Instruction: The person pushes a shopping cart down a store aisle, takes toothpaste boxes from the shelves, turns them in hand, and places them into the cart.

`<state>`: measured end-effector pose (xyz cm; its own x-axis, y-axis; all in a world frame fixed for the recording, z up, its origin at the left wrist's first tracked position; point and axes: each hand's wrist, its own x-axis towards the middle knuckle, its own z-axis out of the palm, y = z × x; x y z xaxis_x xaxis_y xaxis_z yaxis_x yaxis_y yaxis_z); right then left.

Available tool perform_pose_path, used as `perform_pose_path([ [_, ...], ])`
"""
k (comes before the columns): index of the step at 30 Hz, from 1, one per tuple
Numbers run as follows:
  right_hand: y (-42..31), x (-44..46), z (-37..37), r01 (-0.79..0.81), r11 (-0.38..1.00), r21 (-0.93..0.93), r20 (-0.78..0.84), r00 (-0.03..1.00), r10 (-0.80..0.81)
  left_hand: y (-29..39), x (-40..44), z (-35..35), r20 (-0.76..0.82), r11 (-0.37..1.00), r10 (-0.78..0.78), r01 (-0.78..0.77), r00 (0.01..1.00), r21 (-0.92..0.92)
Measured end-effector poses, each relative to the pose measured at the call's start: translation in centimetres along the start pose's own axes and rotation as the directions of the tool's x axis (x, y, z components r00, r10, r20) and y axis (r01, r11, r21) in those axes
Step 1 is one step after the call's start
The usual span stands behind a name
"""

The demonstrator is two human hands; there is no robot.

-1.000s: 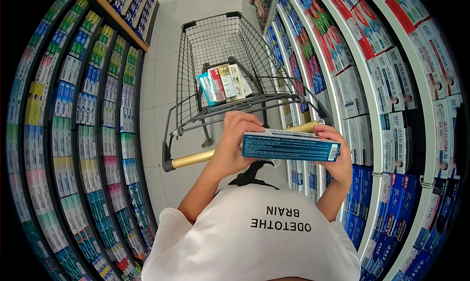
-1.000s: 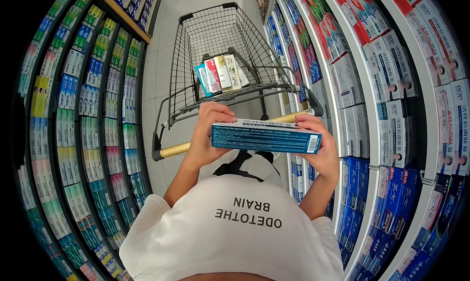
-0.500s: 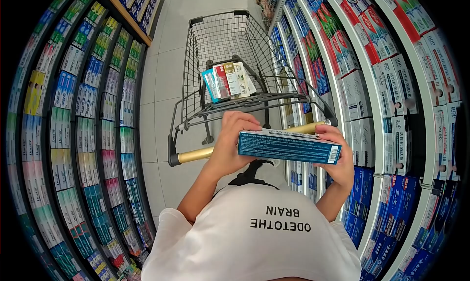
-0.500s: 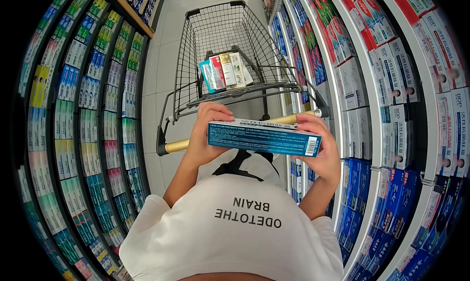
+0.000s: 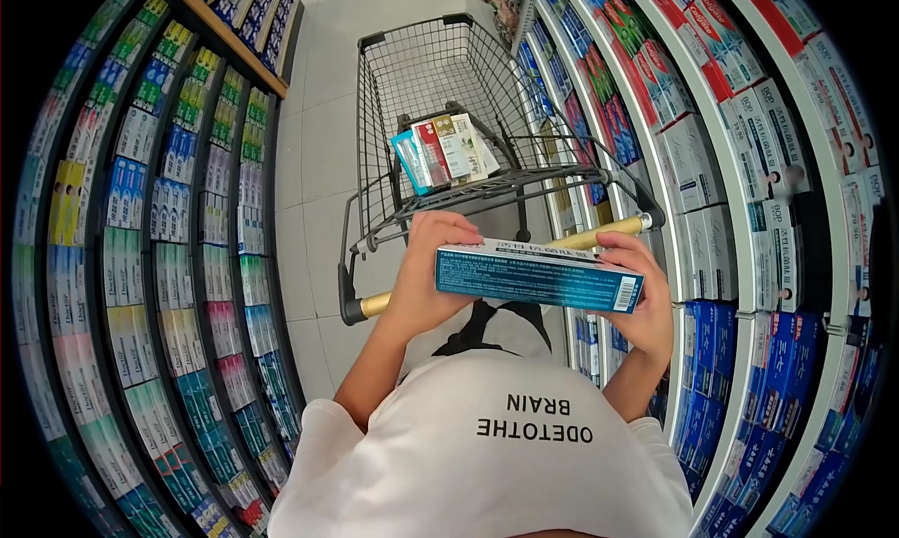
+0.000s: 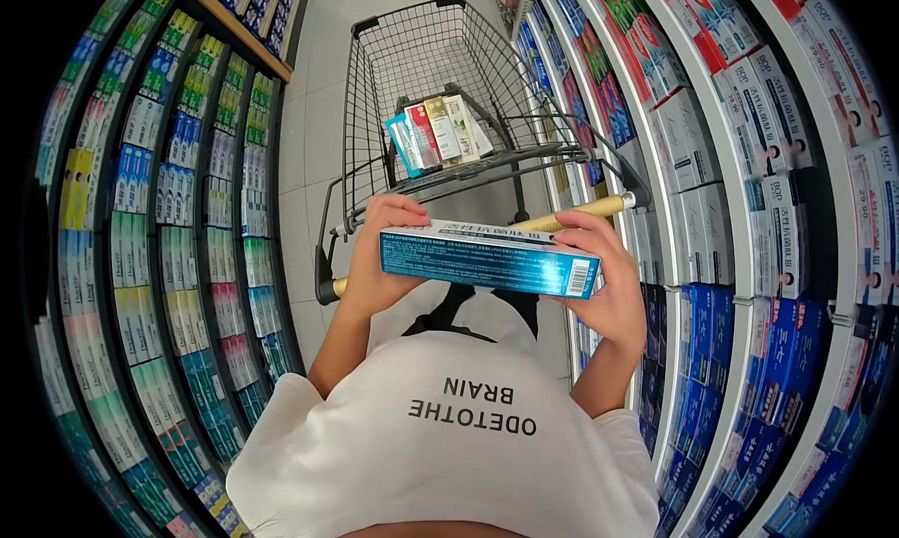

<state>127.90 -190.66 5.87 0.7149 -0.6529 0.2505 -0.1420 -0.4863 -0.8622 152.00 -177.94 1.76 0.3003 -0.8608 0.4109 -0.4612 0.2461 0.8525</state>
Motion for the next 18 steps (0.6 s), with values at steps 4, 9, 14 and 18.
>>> perform_pose_path([
  [4, -0.4, 0.4, 0.2, -0.002, 0.999, 0.034, -0.005, 1.000, 0.002, 0.4, 0.4, -0.9, 0.029, 1.000, 0.015, -0.015, 0.999, 0.020],
  [9, -0.1, 0.5, 0.8, -0.003, 0.998, 0.055, -0.005, 1.000, 0.003, 0.1, 0.2, -1.3, -0.003, 0.998, 0.060, -0.060, 0.998, 0.030],
  [14, -0.5, 1.1, 2.3, 0.055, 0.986, -0.157, -0.165, 0.983, -0.081, 0.0, -1.0, -1.3, -0.139, 0.981, 0.099, -0.073, 0.985, 0.182],
  [18, 1.0, 1.4, 3.4, 0.265, 0.880, -0.395, -0.235, 0.896, -0.375, -0.5, -1.6, -0.6, -0.367, 0.959, 0.237, -0.156, 0.899, 0.237],
])
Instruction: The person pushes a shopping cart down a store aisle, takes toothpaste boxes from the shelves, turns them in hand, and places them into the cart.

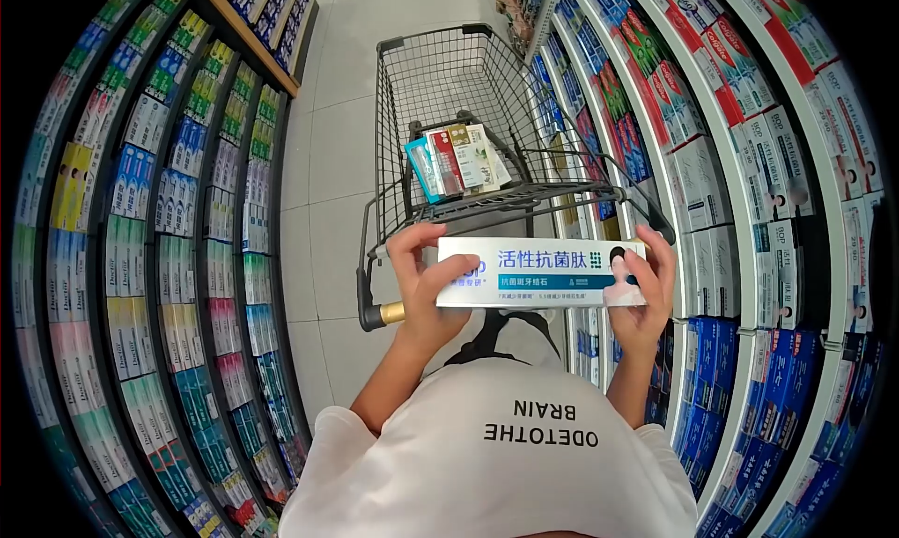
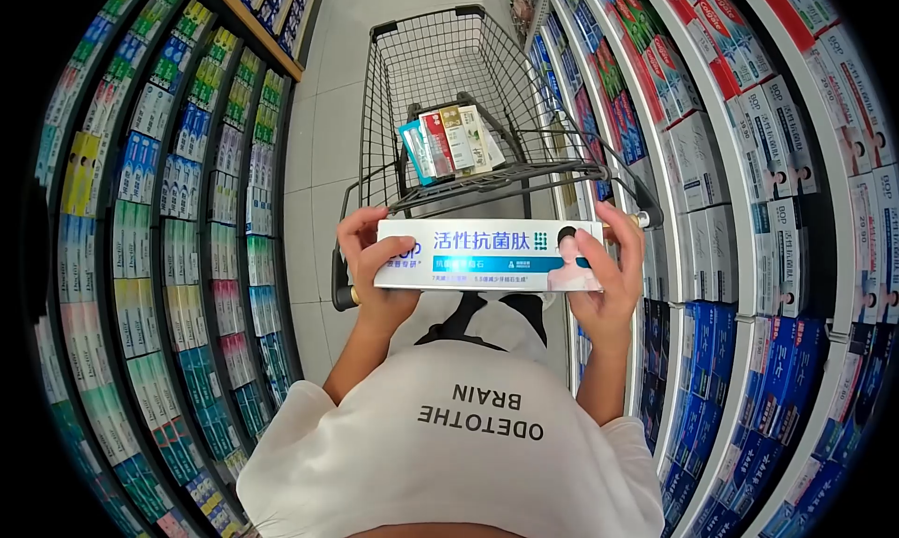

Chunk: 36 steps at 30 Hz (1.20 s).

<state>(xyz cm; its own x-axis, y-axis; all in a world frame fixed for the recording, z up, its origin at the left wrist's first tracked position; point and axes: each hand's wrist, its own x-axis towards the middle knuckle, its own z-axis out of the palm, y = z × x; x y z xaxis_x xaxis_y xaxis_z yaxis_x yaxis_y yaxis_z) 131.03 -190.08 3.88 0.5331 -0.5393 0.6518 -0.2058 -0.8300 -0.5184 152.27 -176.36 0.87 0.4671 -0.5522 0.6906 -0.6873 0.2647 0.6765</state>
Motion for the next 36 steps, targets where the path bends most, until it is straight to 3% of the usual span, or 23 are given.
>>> perform_pose_path([
  [4, -0.3, 0.0, 0.0, 0.059, 0.995, -0.076, -0.015, 0.998, -0.060, 0.1, 0.0, -0.7, -0.009, 0.991, 0.100, -0.099, 0.995, 0.091],
  [10, 0.5, -0.5, -0.3, 0.034, 0.996, -0.083, 0.012, 0.999, -0.033, -0.1, 0.6, -0.1, 0.141, 0.989, -0.141, 0.146, 0.980, -0.019],
  [13, 0.7, -0.9, -1.5, 0.038, 0.976, -0.214, 0.032, 0.999, -0.031, -0.3, 1.4, 0.0, 0.346, 0.960, -0.280, 0.268, 0.896, 0.083],
  [14, 1.0, -0.9, -1.8, 0.043, 0.967, -0.253, 0.032, 0.999, -0.036, -0.6, 1.2, 0.3, 0.317, 0.954, -0.298, 0.268, 0.900, 0.136],
  [17, 1.7, 0.3, -3.5, 0.031, 0.941, -0.338, 0.023, 0.999, -0.024, -0.9, 0.9, 0.0, 0.282, 0.917, -0.384, 0.398, 0.879, 0.010],
  [20, 1.9, 3.0, -4.2, -0.051, 0.933, -0.357, 0.036, 0.997, 0.069, -1.5, 0.5, -1.5, 0.386, 0.872, -0.429, 0.486, 0.817, -0.060],
  [21, 1.9, 4.3, -3.7, -0.028, 0.954, -0.297, 0.047, 0.998, 0.044, -1.3, 0.7, -1.6, 0.318, 0.883, -0.410, 0.459, 0.855, -0.095],
  [22, 2.0, 5.7, -3.2, -0.005, 0.971, -0.237, 0.057, 0.998, 0.019, -1.3, 0.4, -2.1, 0.345, 0.854, -0.450, 0.510, 0.824, -0.105],
  [24, 2.5, 8.6, -1.2, 0.060, 0.957, -0.284, 0.135, 0.991, -0.022, -1.2, -0.2, -3.2, 0.395, 0.788, -0.518, 0.603, 0.758, -0.124],
  [26, 3.1, 11.7, 1.2, 0.130, 0.949, -0.286, 0.228, 0.971, -0.065, -0.8, -0.6, -4.1, 0.332, 0.752, -0.567, 0.638, 0.754, -0.164],
  [28, 4.9, 14.1, 4.4, 0.046, 0.940, -0.338, 0.370, 0.925, 0.088, -0.6, -0.9, -5.1, 0.284, 0.703, -0.612, 0.672, 0.738, -0.233],
  [32, 10.3, 17.8, 12.2, -0.012, 0.965, -0.262, 0.457, 0.879, 0.135, -0.2, -2.1, -7.4, 0.247, 0.651, -0.660, 0.704, 0.710, -0.283],
  [36, 19.1, 20.4, 20.3, -0.237, 0.872, -0.428, 0.507, 0.735, 0.449, 0.1, -3.1, -9.6, 0.107, 0.555, -0.746, 0.702, 0.657, -0.446],
])
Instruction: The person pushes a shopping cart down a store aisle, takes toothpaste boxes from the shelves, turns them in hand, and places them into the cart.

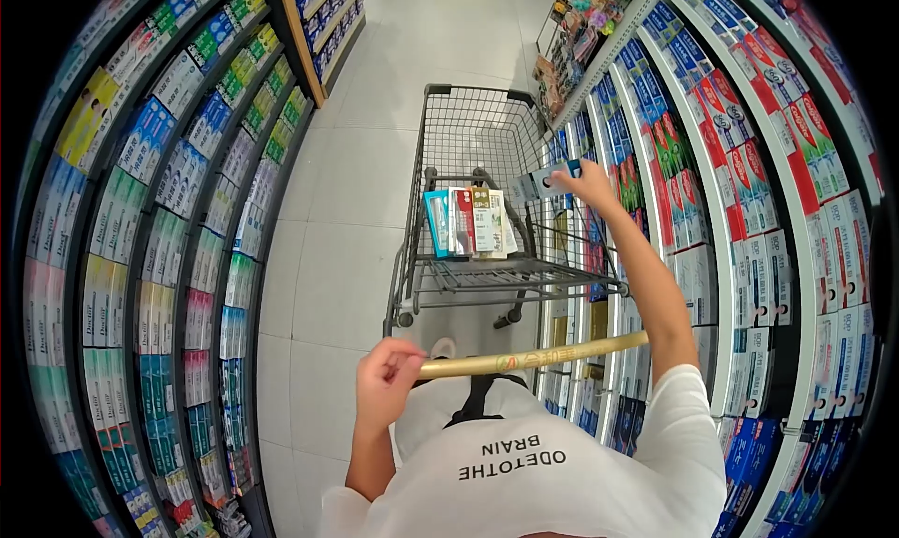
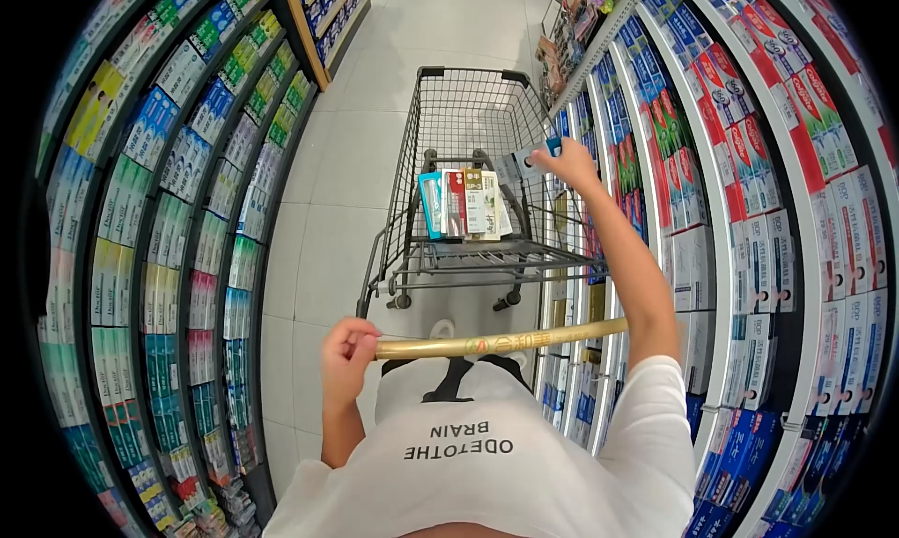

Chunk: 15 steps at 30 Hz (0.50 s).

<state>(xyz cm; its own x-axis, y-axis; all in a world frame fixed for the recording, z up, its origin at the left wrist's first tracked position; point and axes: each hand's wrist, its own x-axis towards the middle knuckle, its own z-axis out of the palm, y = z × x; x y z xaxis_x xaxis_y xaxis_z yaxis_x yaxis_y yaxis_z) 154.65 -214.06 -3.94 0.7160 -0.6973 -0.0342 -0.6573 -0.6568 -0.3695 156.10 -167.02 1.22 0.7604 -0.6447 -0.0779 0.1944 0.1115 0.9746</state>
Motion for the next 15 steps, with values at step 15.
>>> perform_pose_path([
  [15, 12.3, 6.2, 27.4, -0.782, -0.038, 0.623, 0.412, 0.286, 0.865, 0.8, -0.3, 1.7, -0.164, 0.994, -0.089, 0.098, 0.983, 0.049],
])
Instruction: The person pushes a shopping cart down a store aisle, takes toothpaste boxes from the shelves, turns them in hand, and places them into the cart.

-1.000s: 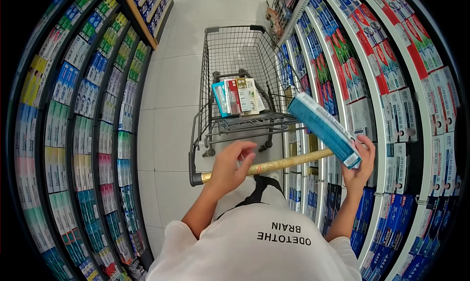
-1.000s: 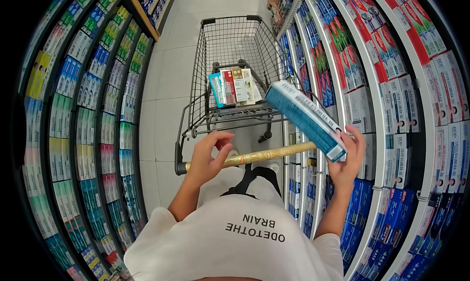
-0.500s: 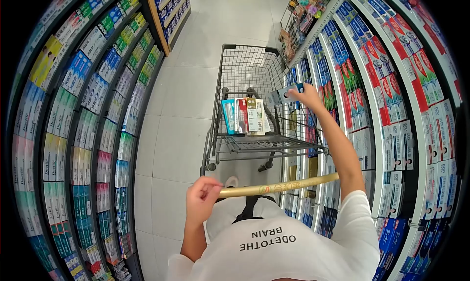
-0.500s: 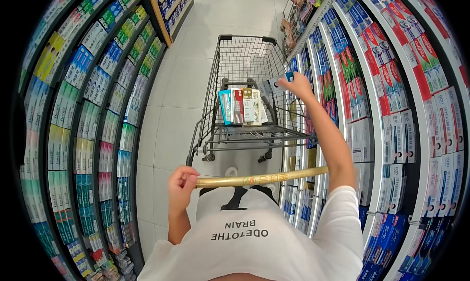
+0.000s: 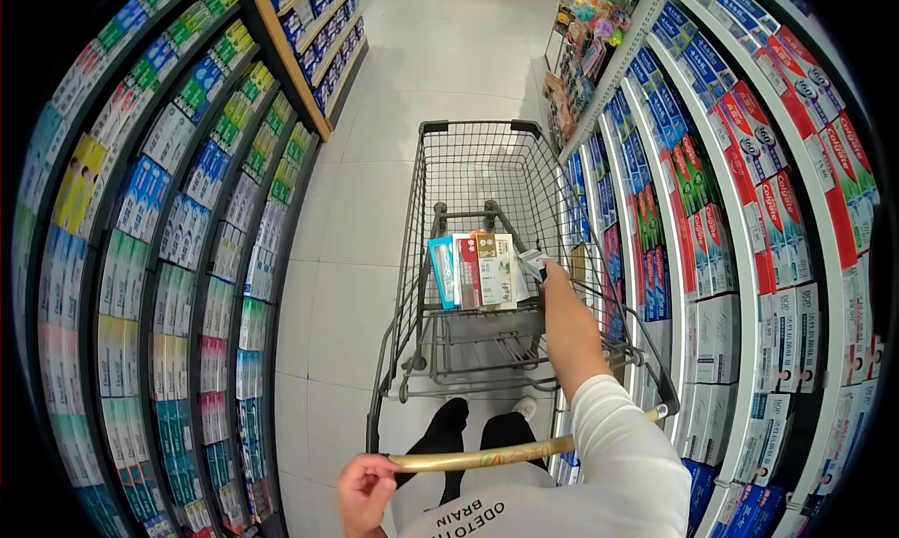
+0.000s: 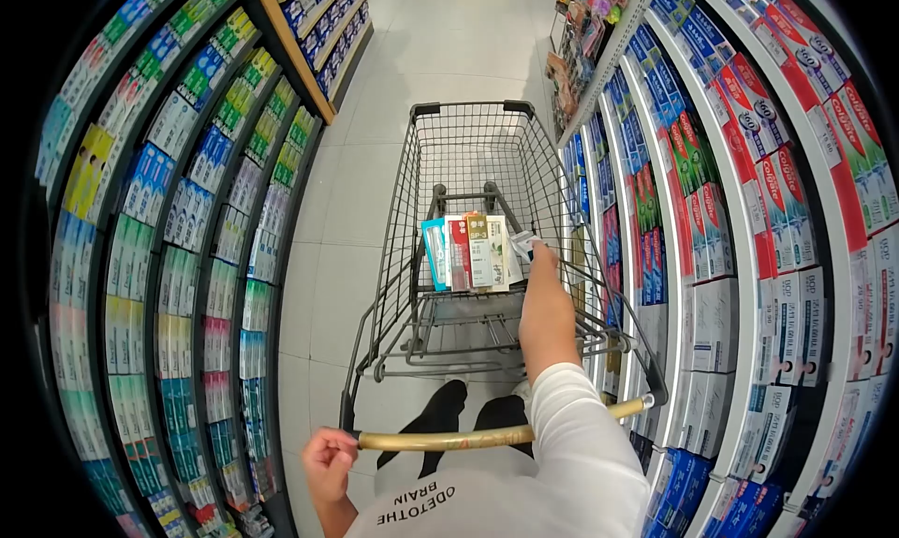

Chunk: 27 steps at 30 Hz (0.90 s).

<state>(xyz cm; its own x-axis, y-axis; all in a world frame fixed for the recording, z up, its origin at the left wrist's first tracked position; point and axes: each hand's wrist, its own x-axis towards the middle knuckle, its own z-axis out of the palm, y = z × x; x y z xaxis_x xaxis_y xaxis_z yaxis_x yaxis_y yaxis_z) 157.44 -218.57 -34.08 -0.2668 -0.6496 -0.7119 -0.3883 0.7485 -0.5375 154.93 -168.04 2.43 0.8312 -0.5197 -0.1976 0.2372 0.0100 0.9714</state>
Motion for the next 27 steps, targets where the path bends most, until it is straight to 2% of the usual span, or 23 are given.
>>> perform_pose_path([
  [1, 0.1, -0.8, 0.1, -0.064, 0.986, 0.154, 0.011, 0.998, 0.064, -0.2, 0.4, 0.9, 0.037, 0.999, -0.029, 0.030, 0.999, -0.033],
  [3, 0.6, -1.7, 0.4, -0.110, 0.980, 0.168, -0.007, 0.994, 0.112, 0.0, 1.2, 2.9, 0.072, 0.991, -0.134, 0.133, 0.988, 0.010],
  [6, 1.9, 2.2, 2.8, -0.115, 0.972, 0.205, 0.027, 0.993, 0.112, 0.2, 2.5, 5.2, 0.176, 0.990, -0.138, 0.128, 0.975, 0.065],
  [9, 2.5, 4.7, 4.8, -0.178, 0.898, 0.403, 0.098, 0.984, 0.151, -0.2, 3.2, 6.0, 0.247, 0.987, -0.135, 0.108, 0.959, 0.119],
  [10, 2.2, 5.1, 4.7, -0.275, 0.849, 0.451, 0.165, 0.961, 0.224, -0.1, 3.2, 6.3, 0.238, 0.980, -0.156, 0.120, 0.959, 0.158],
  [12, 2.5, 5.7, 3.5, -0.138, 0.964, 0.226, 0.356, 0.933, 0.050, -0.1, 3.5, 7.0, 0.249, 0.975, -0.153, 0.104, 0.956, 0.198],
  [13, 2.4, 5.9, 3.1, -0.300, 0.902, 0.312, 0.370, 0.912, 0.175, -0.1, 3.4, 7.2, 0.253, 0.971, -0.154, 0.099, 0.955, 0.219],
  [15, 1.4, 4.5, 1.6, -0.562, 0.667, 0.488, 0.380, 0.825, 0.417, -0.2, 3.1, 7.6, 0.251, 0.969, -0.162, 0.105, 0.954, 0.223],
  [16, 1.2, 3.6, 0.8, -0.530, 0.683, 0.503, 0.351, 0.847, 0.398, -0.2, 3.0, 7.8, 0.254, 0.969, -0.160, 0.103, 0.954, 0.225],
  [17, 0.7, 2.7, -0.1, -0.493, 0.698, 0.520, 0.322, 0.869, 0.375, -0.1, 3.0, 8.0, 0.267, 0.972, -0.145, 0.086, 0.953, 0.220],
  [18, 0.2, 2.1, -1.1, -0.302, 0.888, 0.348, 0.266, 0.940, 0.215, 0.0, 3.0, 8.3, 0.285, 0.974, -0.128, 0.066, 0.950, 0.216],
  [19, -0.6, 1.4, -2.0, -0.150, 0.968, 0.199, 0.355, 0.932, 0.071, 0.1, 3.0, 8.6, 0.311, 0.976, -0.109, 0.043, 0.944, 0.212],
  [21, -3.5, 1.6, -2.0, 0.009, 0.978, -0.210, 0.460, 0.883, 0.090, -0.6, 3.4, 9.2, 0.389, 0.980, -0.096, 0.018, 0.916, 0.200],
  [22, -4.6, 2.9, -1.3, 0.233, 0.908, -0.348, 0.549, 0.836, -0.005, -0.8, 3.7, 9.5, 0.430, 0.981, -0.089, 0.004, 0.899, 0.195],
  [23, -6.1, 3.3, -0.9, 0.447, 0.771, -0.453, 0.637, 0.768, -0.071, -0.8, 4.1, 10.1, 0.496, 0.960, -0.081, -0.066, 0.865, 0.271],
  [24, -8.0, -0.4, -2.6, 0.623, 0.629, -0.466, 0.662, 0.717, -0.219, -0.5, 4.6, 10.7, 0.557, 0.929, -0.079, -0.141, 0.827, 0.342],
  [25, -9.8, -5.1, -4.6, 0.756, 0.447, -0.478, 0.688, 0.638, -0.344, -0.1, 5.0, 11.5, 0.611, 0.888, -0.083, -0.219, 0.788, 0.404],
  [27, -12.4, -8.4, -6.2, 0.907, -0.046, -0.419, 0.877, 0.391, -0.277, 0.7, 5.2, 13.2, 0.693, 0.849, -0.123, -0.287, 0.711, 0.445],
])
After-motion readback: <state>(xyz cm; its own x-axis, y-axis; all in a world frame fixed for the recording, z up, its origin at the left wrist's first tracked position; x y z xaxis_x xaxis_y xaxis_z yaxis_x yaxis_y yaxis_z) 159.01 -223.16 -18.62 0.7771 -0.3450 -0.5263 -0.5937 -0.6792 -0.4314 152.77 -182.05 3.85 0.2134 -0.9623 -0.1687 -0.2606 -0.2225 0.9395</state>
